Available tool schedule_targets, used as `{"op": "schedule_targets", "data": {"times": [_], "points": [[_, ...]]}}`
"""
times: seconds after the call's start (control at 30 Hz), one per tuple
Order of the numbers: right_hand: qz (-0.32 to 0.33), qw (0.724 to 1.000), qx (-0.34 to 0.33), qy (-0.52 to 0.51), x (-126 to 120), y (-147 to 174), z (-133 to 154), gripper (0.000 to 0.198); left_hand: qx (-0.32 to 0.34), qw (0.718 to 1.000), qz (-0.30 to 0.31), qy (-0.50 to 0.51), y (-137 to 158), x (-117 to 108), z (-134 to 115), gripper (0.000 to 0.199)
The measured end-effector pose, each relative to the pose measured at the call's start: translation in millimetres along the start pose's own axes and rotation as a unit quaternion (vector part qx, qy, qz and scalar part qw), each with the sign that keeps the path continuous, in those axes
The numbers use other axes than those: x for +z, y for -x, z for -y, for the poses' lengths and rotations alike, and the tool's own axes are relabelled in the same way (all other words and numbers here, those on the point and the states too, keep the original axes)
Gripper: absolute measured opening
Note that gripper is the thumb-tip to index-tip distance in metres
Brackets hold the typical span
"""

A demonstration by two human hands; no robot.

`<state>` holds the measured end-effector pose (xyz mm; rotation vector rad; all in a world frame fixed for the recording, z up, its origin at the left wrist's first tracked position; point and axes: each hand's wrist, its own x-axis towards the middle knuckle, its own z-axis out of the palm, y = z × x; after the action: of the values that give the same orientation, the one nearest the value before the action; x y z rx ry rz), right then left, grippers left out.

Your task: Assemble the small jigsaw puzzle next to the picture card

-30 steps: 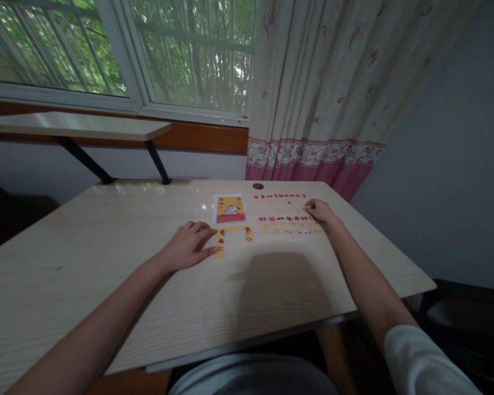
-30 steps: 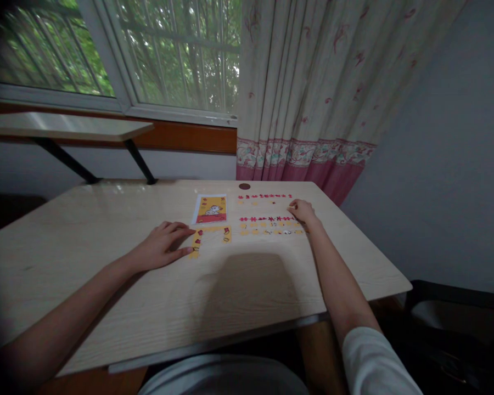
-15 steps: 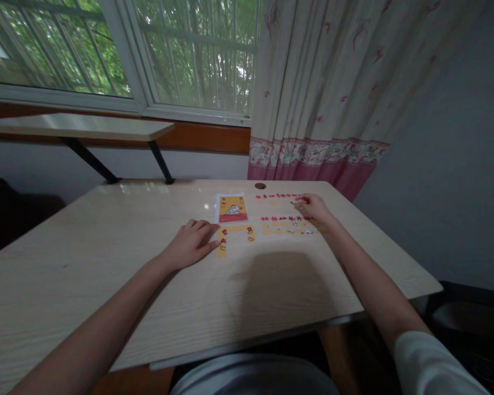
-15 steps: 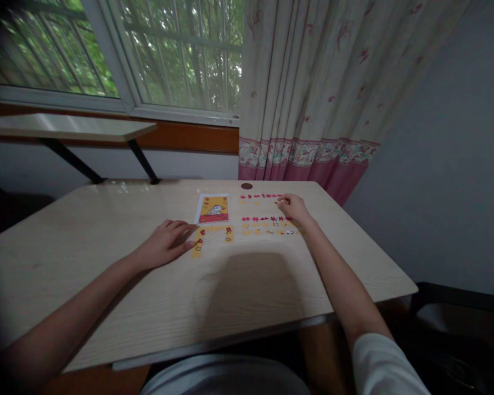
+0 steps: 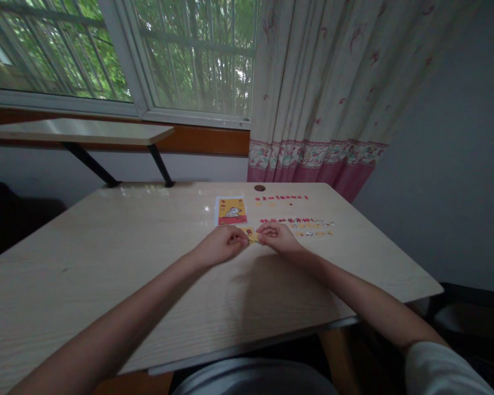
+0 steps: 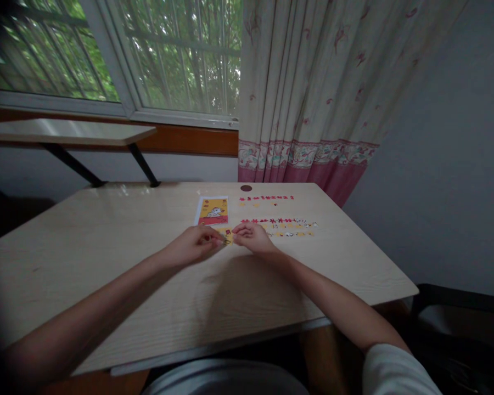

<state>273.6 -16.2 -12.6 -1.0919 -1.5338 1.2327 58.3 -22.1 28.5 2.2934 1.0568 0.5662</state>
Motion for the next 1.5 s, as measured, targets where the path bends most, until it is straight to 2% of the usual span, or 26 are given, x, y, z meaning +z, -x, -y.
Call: {"op": "schedule_targets", "data": {"times": [0.1,0.3,0.47,0.53,0.63,0.77,0.87,0.93,1.0,1.1,1.23,1.5], "points": [[0.002,1.000,0.006,-0.018,7,3,-2,0.035,-0.024,0.998,-0.032,0.039,-4,8,-2,0.029],[0.013,1.000,-0.026,-0.010,14,7,-5,0.039,-0.043,0.992,-0.073,0.097,0,17,-1,0.026],[-0.003,0.993,-0.090,0.082,14,12,0,0.035,-0.049,0.988,-0.108,0.104,2,19,3,0.023],[-0.019,0.978,-0.138,0.154,12,15,2,0.029,-0.057,0.986,-0.112,0.111,2,19,5,0.023],[-0.037,0.942,-0.208,0.260,10,18,5,0.019,-0.058,0.985,-0.101,0.128,1,20,8,0.022],[-0.032,0.901,-0.259,0.346,8,17,4,0.016,-0.050,0.986,-0.087,0.135,2,20,7,0.023],[-0.030,0.887,-0.270,0.375,3,17,3,0.018,-0.011,0.993,-0.082,0.079,6,14,8,0.027],[-0.027,0.883,-0.263,0.389,0,16,2,0.017,0.043,0.996,-0.080,-0.012,9,7,12,0.029],[-0.012,0.882,-0.245,0.403,-3,16,1,0.015,0.086,0.985,-0.057,-0.138,12,0,21,0.029],[0.025,0.883,-0.205,0.421,-4,15,-2,0.014,0.087,0.969,-0.016,-0.229,13,-6,37,0.033],[0.038,0.886,-0.183,0.424,-3,14,-2,0.014,0.069,0.963,-0.014,-0.260,11,-9,49,0.037],[0.049,0.895,-0.166,0.411,-3,14,-1,0.013,0.057,0.953,-0.032,-0.296,10,-20,59,0.032]]}}
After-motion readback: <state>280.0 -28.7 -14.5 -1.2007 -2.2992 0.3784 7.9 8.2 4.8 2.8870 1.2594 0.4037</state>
